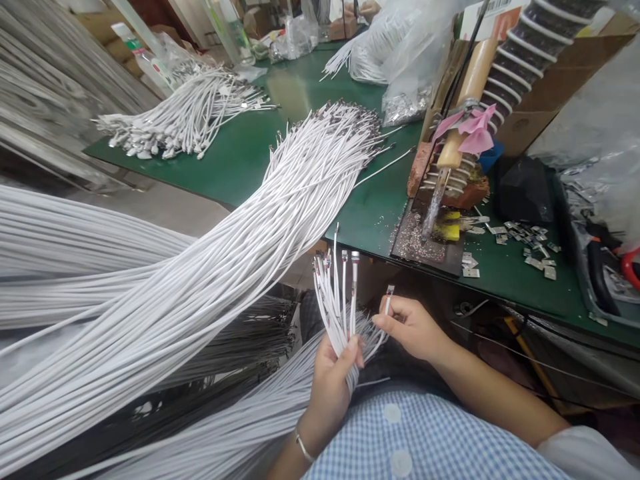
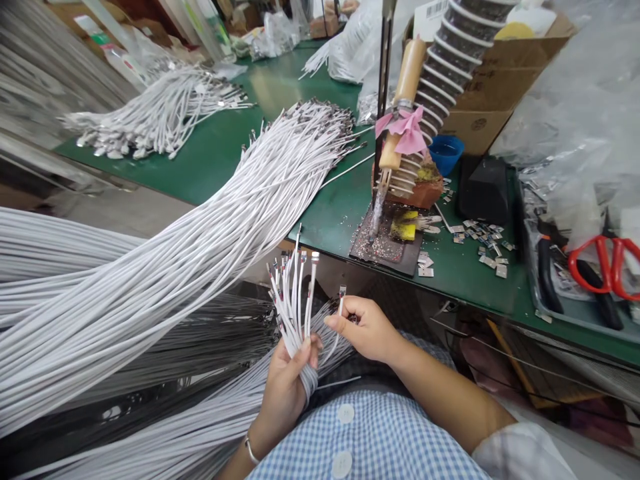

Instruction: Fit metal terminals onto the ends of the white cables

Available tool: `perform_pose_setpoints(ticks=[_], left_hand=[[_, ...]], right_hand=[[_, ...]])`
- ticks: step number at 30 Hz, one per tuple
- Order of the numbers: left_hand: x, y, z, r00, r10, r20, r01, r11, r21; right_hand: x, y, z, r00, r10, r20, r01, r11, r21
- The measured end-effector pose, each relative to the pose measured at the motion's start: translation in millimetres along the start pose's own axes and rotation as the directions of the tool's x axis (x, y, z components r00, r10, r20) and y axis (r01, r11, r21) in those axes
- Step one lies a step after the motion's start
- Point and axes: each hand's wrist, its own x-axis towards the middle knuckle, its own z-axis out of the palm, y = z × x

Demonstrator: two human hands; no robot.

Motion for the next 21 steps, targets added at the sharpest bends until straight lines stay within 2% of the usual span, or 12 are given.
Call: perform_pose_setpoints(ticks=[6, 11, 14, 18, 21], left_hand=[[-5.6, 2.3, 4.2, 0.999, -0.047, 0.018, 0.047, 0.999, 0.013], [-7.9, -3.6, 1.0, 0.996, -0.081, 0.043, 0.080, 0.997, 0.021], [-7.7, -8.7, -3.1, 0.996, -0.063, 0.056, 0.058, 0.996, 0.073], [-6.0, -11.5, -5.7, 0.999, -0.049, -0.025, 0.050, 0.995, 0.084], [-4.6, -10.6, -5.4, 0.998, -0.060, -0.015, 0.061, 0.997, 0.053]], right_hand=[[2.1, 3.0, 4.7, 1.000, 0.018, 0.007, -0.018, 0.996, 0.087], [6.3, -0.1, 3.4, 0.991, 0.038, -0.127, -0.024, 0.993, 0.114], [7.2, -1.8, 2.6, 0.982, 0.058, -0.182, -0.034, 0.991, 0.130], [6.0, -3.8, 3.6, 0.987, 0.049, -0.151, -0.031, 0.992, 0.120], [4.8, -4.8, 4.9, 0.993, 0.049, -0.110, -0.035, 0.992, 0.123]])
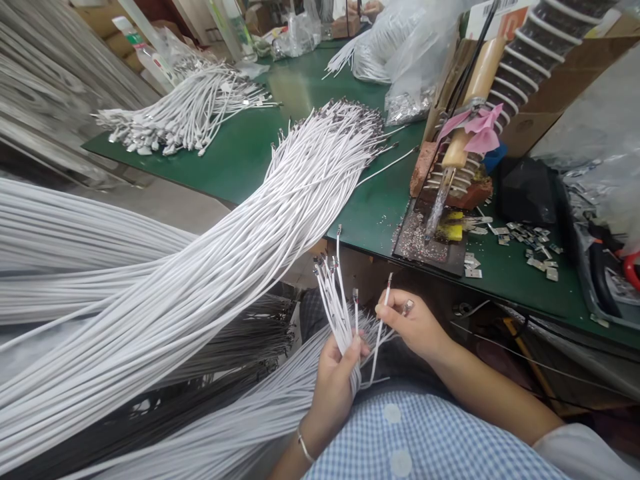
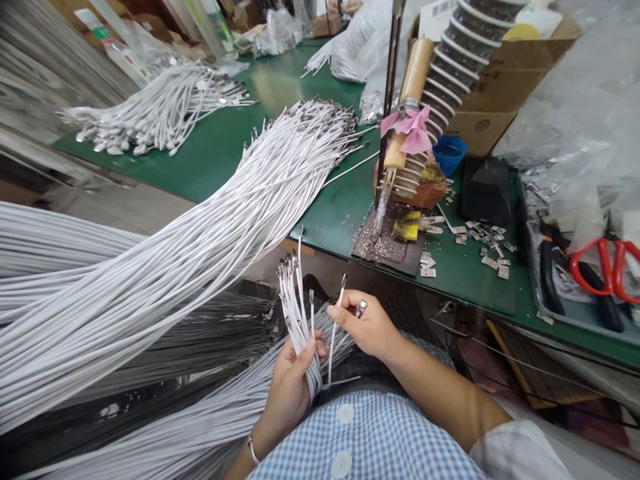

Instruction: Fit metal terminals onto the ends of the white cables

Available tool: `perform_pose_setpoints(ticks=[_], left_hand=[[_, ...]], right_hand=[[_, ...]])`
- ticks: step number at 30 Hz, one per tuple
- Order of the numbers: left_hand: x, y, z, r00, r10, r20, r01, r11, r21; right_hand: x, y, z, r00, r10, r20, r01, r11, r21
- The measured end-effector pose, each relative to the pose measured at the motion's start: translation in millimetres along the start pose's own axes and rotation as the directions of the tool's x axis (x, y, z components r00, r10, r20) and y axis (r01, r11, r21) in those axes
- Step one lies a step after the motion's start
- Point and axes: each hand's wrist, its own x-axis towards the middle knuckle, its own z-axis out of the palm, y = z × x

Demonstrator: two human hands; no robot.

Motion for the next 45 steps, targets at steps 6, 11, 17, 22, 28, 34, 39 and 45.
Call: perform_pose_setpoints(ticks=[6, 11, 17, 22, 28, 34, 39, 45], left_hand=[[0.2, 1.8, 2.3, 0.999, 0.031, 0.013, -0.031, 0.999, 0.028], [0.0, 3.1, 4.2, 0.998, 0.057, 0.018, -0.057, 0.997, 0.047], [0.0, 1.0, 3.9, 0.999, 0.042, 0.028, -0.043, 0.998, 0.044], [-0.3, -2.8, 1.5, 1.000, -0.006, -0.012, 0.006, 1.000, 0.006], [1.0, -1.2, 1.4, 0.999, 0.012, 0.040, -0.014, 0.999, 0.036], [-1.3, -0.7, 1.8, 0.992, 0.005, 0.124, -0.018, 0.994, 0.110], [-3.9, -2.6, 1.2, 0.990, -0.024, 0.140, 0.003, 0.989, 0.149], [-1.2, -7.8, -1.0, 0.996, -0.048, 0.079, 0.038, 0.992, 0.119]], right_hand=[[-2.7, 5.8, 0.8, 0.998, 0.020, 0.067, -0.019, 1.000, -0.013], [-2.1, 11.5, 1.0, 0.995, -0.004, 0.096, 0.005, 1.000, -0.004], [-0.2, 11.1, 4.4, 0.993, -0.065, 0.094, 0.070, 0.996, -0.052], [-0.3, 8.6, 5.8, 0.994, -0.074, 0.081, 0.078, 0.996, -0.046], [-0.3, 8.3, 6.1, 0.995, -0.021, 0.095, 0.020, 1.000, 0.010], [7.5, 6.4, 3.0, 0.999, 0.044, 0.008, -0.044, 0.999, -0.025], [9.4, 6.7, -1.4, 0.997, 0.073, -0.017, -0.073, 0.997, -0.032], [6.1, 8.4, -2.3, 0.996, 0.080, 0.025, -0.079, 0.996, -0.044]])
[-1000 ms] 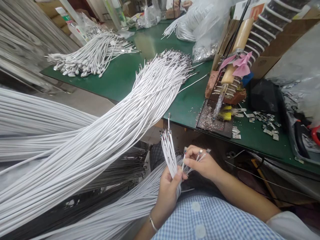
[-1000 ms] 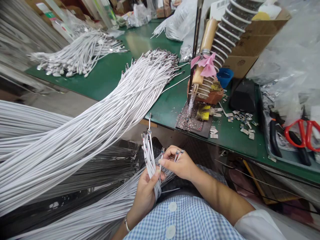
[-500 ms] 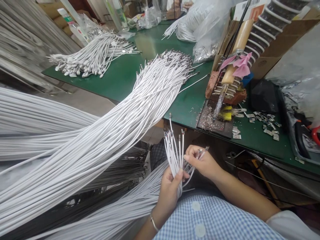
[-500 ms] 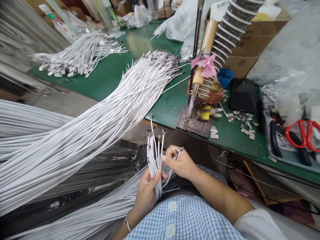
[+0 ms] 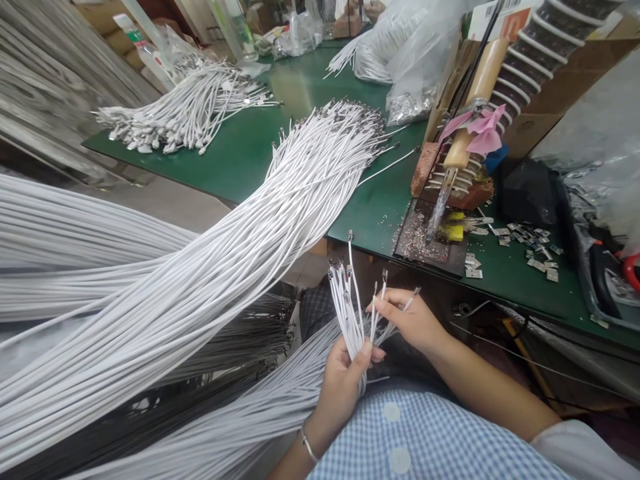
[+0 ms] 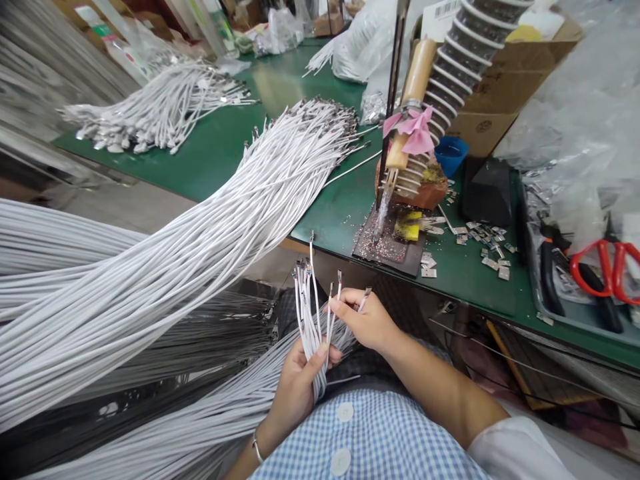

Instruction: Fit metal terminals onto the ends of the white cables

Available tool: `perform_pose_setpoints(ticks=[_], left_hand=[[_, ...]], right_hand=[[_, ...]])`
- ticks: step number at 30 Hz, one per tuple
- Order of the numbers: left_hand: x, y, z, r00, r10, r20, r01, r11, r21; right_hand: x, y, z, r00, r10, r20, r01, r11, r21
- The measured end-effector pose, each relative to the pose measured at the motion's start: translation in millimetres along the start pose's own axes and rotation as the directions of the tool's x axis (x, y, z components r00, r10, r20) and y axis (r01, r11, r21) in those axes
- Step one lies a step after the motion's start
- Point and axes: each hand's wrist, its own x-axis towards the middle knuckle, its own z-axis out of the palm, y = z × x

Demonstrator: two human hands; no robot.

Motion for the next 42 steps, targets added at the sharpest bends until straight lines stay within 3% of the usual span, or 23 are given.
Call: perform_pose_setpoints(ticks=[21, 30, 36, 42], left_hand=[[-0.1, 1.5, 2.2, 0.999, 0.005, -0.032, -0.007, 0.999, -0.044], [1.5, -2.2, -0.3, 0.997, 0.035, -0.068, -0.040, 0.997, -0.070], [1.2, 1.9, 1.0, 0.998, 0.053, -0.024, -0.053, 0.998, -0.033], [1.2, 1.8, 3.8, 0.999, 0.014, 0.046, -0.015, 1.000, 0.015]], right_hand=[[-5.1, 4.2, 3.6, 0.994, -0.078, 0.079, 0.076, 0.997, 0.028], [-5.3, 4.7, 3.4, 0.997, -0.064, 0.047, 0.062, 0.998, 0.029], [-5.0, 7.6, 5.0, 0.993, 0.027, 0.114, -0.030, 0.999, 0.025], [6.4, 7.1, 5.6, 1.000, 0.029, 0.011, -0.029, 0.999, -0.020]])
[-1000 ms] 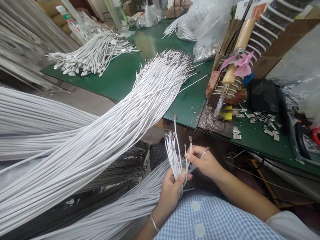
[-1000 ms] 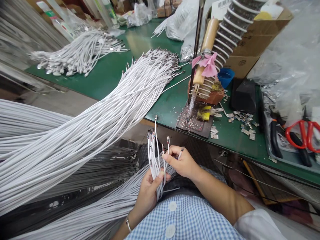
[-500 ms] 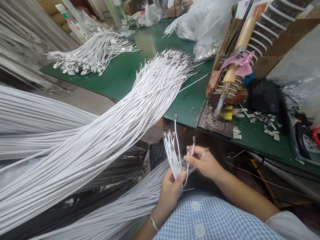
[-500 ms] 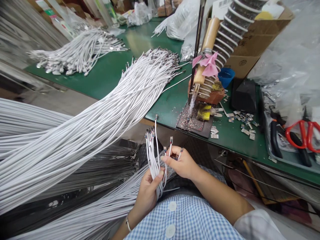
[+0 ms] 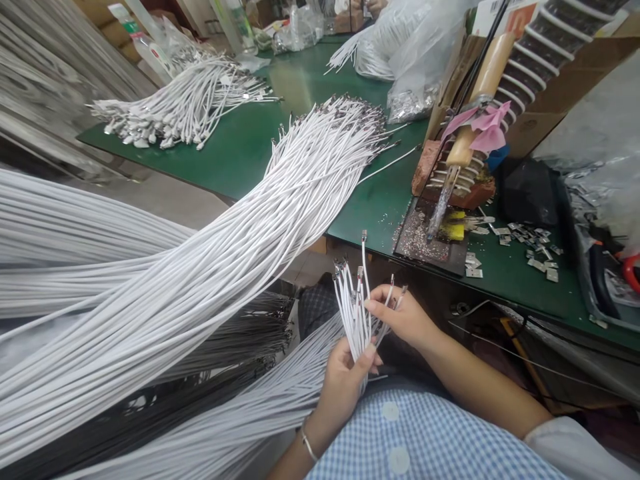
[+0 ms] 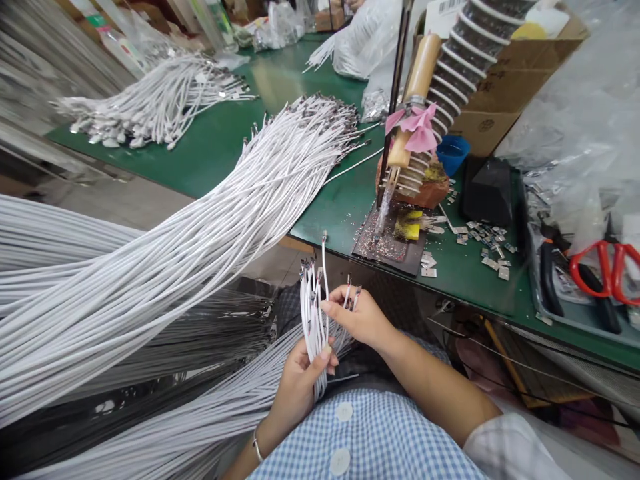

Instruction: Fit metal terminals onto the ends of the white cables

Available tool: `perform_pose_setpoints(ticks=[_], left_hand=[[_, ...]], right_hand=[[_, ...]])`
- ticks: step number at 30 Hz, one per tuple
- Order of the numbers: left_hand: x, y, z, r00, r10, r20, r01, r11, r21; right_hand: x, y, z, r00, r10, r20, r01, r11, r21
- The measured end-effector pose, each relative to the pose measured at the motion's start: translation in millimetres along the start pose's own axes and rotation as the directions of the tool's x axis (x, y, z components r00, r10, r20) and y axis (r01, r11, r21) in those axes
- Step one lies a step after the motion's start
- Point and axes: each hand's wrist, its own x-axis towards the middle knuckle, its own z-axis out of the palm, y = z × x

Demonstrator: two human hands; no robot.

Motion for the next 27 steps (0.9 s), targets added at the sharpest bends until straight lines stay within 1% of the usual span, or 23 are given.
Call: perform_pose_setpoints(ticks=[2, 5, 8, 12, 16, 18, 21, 24, 27], left_hand=[[-0.8, -1.1, -0.4, 1.000, 0.002, 0.005, -0.002, 1.000, 0.005], [-1.1, -2.8, -1.9, 0.999, 0.008, -0.046, -0.008, 1.000, -0.013], [1.0, -3.0, -2.8, 0.992, 0.006, -0.129, -0.019, 0.995, -0.100], [7.8, 2.5, -1.9, 0.971, 0.042, -0.236, -0.087, 0.979, -0.183], [13.9, 12.9, 0.9, 0.961, 0.029, -0.275, -0.113, 0.949, -0.293], [14.9, 17.0, 2.4, 0.960, 0.020, -0.281, -0.113, 0.941, -0.319], [14.1, 19.3, 3.2, 0.958, 0.031, -0.284, -0.117, 0.949, -0.293], [12.1, 18.0, 2.7, 0.962, 0.071, -0.265, -0.138, 0.960, -0.244], [10.6, 15.9, 2.6, 0.966, 0.091, -0.241, -0.145, 0.966, -0.216]], right_hand=[[3.5, 0.2, 0.1, 1.000, -0.009, -0.016, 0.009, 1.000, -0.018], [3.2, 0.6, 0.5, 1.000, -0.017, 0.020, 0.018, 0.999, -0.040], [-3.4, 0.0, -0.2, 0.996, -0.024, 0.091, 0.030, 0.998, -0.060], [-15.4, -1.3, -2.6, 0.977, -0.050, 0.207, 0.070, 0.993, -0.093], [-24.6, 2.7, -2.6, 0.937, -0.098, 0.336, 0.172, 0.964, -0.201], [-27.4, 6.9, -1.1, 0.921, -0.100, 0.377, 0.213, 0.939, -0.269], [-29.7, 13.0, 1.2, 0.916, -0.082, 0.392, 0.214, 0.927, -0.306], [-29.3, 15.2, 0.4, 0.919, -0.076, 0.387, 0.207, 0.928, -0.309], [-25.5, 12.0, -4.2, 0.939, -0.114, 0.325, 0.211, 0.936, -0.281]])
